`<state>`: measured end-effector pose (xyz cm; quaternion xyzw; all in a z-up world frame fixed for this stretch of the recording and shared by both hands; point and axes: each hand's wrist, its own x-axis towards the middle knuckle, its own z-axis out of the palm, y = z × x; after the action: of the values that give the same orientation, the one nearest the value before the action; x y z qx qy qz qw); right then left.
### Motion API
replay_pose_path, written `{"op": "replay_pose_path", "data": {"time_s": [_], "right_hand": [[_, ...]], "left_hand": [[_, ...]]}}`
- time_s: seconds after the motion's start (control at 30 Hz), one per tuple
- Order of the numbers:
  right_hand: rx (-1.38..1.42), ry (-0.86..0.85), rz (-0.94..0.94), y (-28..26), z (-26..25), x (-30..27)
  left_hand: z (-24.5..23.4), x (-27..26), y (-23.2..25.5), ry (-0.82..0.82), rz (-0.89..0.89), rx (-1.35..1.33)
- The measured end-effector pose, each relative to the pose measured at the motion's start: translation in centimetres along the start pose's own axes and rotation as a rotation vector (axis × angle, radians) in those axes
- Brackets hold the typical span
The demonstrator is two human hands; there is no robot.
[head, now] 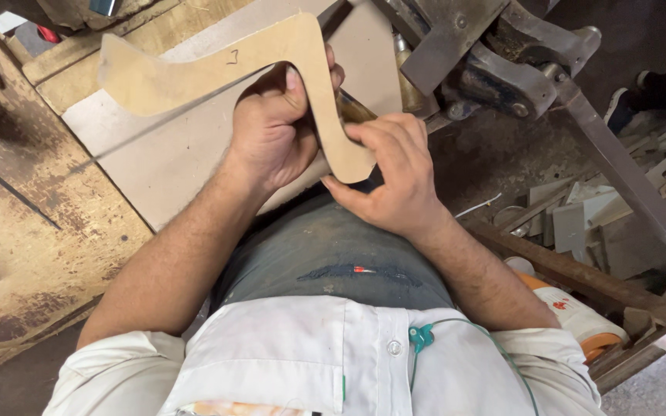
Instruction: The person bends a thin metal strip using a manual press and a wooden template. They repeatedly align the strip against the template, clamp it in the press, and hammer the bent section to refine the curve.
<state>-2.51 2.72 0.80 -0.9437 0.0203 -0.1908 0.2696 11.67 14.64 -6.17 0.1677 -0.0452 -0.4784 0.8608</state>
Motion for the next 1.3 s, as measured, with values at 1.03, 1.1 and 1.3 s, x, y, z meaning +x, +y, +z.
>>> {"op": "replay_pose_path", "data": {"time_s": [1.03,1.1,1.3], "right_hand": [[-0.376,0.103,-0.153,1.1,0.4,0.4],[-0.37,0.098,-0.156,1.3,0.6,0.3],[-0.357,0.085,-0.24,0.8,1.1,0.6]], "left_hand": [[5.5,-10.6,4.2,-0.205,0.082,1.581],[7.4,-11.7,6.9,-0.232,0.253,1.691],[9.2,-9.7,11.4,-0.058,0.702,2.247]]}}
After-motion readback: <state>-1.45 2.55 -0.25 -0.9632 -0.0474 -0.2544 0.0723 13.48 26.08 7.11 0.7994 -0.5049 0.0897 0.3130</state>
